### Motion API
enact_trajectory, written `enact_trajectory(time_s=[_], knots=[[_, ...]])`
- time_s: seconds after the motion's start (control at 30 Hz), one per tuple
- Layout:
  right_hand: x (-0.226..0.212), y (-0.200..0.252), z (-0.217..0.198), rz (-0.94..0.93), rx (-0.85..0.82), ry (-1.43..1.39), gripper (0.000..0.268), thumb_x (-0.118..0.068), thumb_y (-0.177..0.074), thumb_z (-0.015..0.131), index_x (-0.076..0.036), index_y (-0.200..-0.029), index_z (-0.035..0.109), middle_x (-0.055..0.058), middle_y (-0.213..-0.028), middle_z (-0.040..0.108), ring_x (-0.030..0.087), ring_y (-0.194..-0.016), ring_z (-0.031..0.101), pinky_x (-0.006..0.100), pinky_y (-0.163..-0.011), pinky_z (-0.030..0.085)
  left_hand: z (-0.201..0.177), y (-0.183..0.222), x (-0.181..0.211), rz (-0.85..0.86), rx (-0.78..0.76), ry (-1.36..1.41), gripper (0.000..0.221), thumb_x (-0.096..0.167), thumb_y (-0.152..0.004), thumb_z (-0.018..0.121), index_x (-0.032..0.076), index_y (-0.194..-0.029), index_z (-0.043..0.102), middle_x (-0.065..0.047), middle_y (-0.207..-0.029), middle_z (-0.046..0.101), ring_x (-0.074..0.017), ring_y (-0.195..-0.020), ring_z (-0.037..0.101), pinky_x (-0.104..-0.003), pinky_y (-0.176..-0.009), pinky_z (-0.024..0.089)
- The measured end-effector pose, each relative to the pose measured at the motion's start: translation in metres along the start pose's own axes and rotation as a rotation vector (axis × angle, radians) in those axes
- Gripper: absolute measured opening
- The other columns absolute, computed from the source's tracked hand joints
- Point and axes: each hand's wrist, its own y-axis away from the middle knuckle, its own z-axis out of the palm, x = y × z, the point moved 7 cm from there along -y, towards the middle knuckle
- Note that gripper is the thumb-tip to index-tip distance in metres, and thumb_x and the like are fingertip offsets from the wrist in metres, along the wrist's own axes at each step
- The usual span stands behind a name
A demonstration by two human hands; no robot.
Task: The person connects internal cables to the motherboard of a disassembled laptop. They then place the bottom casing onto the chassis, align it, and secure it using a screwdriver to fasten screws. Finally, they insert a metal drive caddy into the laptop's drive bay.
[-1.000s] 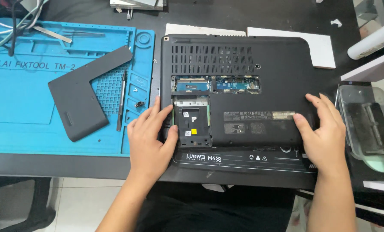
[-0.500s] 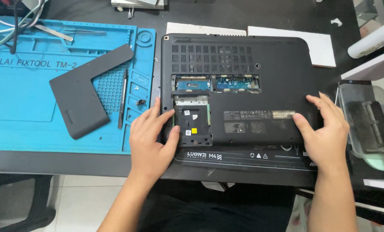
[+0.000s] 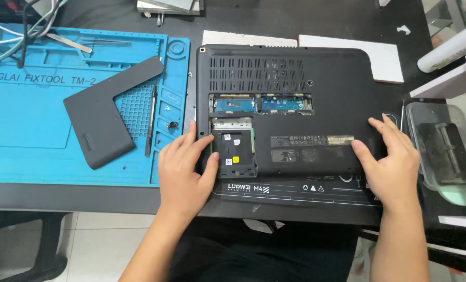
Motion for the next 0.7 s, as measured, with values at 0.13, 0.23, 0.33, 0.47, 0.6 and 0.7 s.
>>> enact_trajectory(time_s=[0.13, 0.23, 0.33, 0.47, 0.6, 0.7], knots=[[-0.008, -0.001, -0.002, 0.049, -0.002, 0.04, 0.051, -0.029, -0.093, 0.078, -0.007, -0.137, 0.067, 0.026, -0.149, 0.06, 0.04, -0.134, 0.061, 0.045, -0.114, 0.046, 0.001, 0.0, 0.01, 0.048, 0.0, -0.122, 0.038, 0.022, -0.085, 0.076, 0.005, -0.119, 0.071, -0.025, -0.143, 0.06, -0.0358, -0.125, 0.06, -0.046, -0.105, 0.04], [-0.01, -0.001, -0.003, 0.07, -0.031, 0.12, 0.051, -0.032, -0.096, 0.076, -0.007, -0.139, 0.067, 0.025, -0.15, 0.06, 0.041, -0.134, 0.059, 0.046, -0.112, 0.044, 0.002, -0.001, 0.01, 0.032, -0.027, -0.137, 0.042, 0.025, -0.085, 0.076, 0.007, -0.122, 0.069, -0.024, -0.147, 0.057, -0.0369, -0.128, 0.056, -0.047, -0.107, 0.039], [-0.012, 0.004, -0.007, 0.078, -0.056, 0.16, 0.053, -0.035, -0.097, 0.074, -0.008, -0.142, 0.066, 0.024, -0.152, 0.058, 0.042, -0.137, 0.056, 0.047, -0.113, 0.043, -0.003, -0.001, 0.01, -0.014, -0.069, -0.073, 0.053, 0.027, -0.084, 0.077, 0.004, -0.13, 0.065, -0.024, -0.148, 0.055, -0.0403, -0.132, 0.052, -0.049, -0.108, 0.038], [-0.014, 0.019, -0.017, 0.065, -0.031, 0.08, 0.069, -0.035, -0.088, 0.077, -0.003, -0.147, 0.058, 0.026, -0.154, 0.054, 0.043, -0.139, 0.051, 0.048, -0.113, 0.042, -0.015, 0.011, 0.015, 0.022, -0.069, -0.073, 0.065, 0.032, -0.079, 0.08, 0.001, -0.133, 0.06, -0.028, -0.149, 0.051, -0.0435, -0.133, 0.048, -0.051, -0.108, 0.036], [-0.002, 0.03, -0.012, 0.164, -0.062, 0.08, 0.071, -0.034, -0.085, 0.082, -0.004, -0.145, 0.059, 0.022, -0.141, 0.062, 0.041, -0.131, 0.057, 0.048, -0.11, 0.045, -0.014, 0.028, 0.016, 0.015, -0.097, -0.134, 0.075, 0.031, -0.077, 0.081, -0.004, -0.138, 0.055, -0.023, -0.141, 0.058, -0.0416, -0.134, 0.05, -0.054, -0.11, 0.035], [-0.007, 0.025, -0.011, 0.197, -0.066, 0.109, 0.067, -0.029, -0.085, 0.082, -0.006, -0.145, 0.062, 0.019, -0.133, 0.066, 0.039, -0.123, 0.059, 0.047, -0.107, 0.047, -0.01, 0.031, 0.016, -0.008, -0.093, -0.14, 0.076, 0.026, -0.078, 0.081, -0.005, -0.141, 0.053, -0.021, -0.141, 0.061, -0.0371, -0.133, 0.053, -0.057, -0.112, 0.032]])
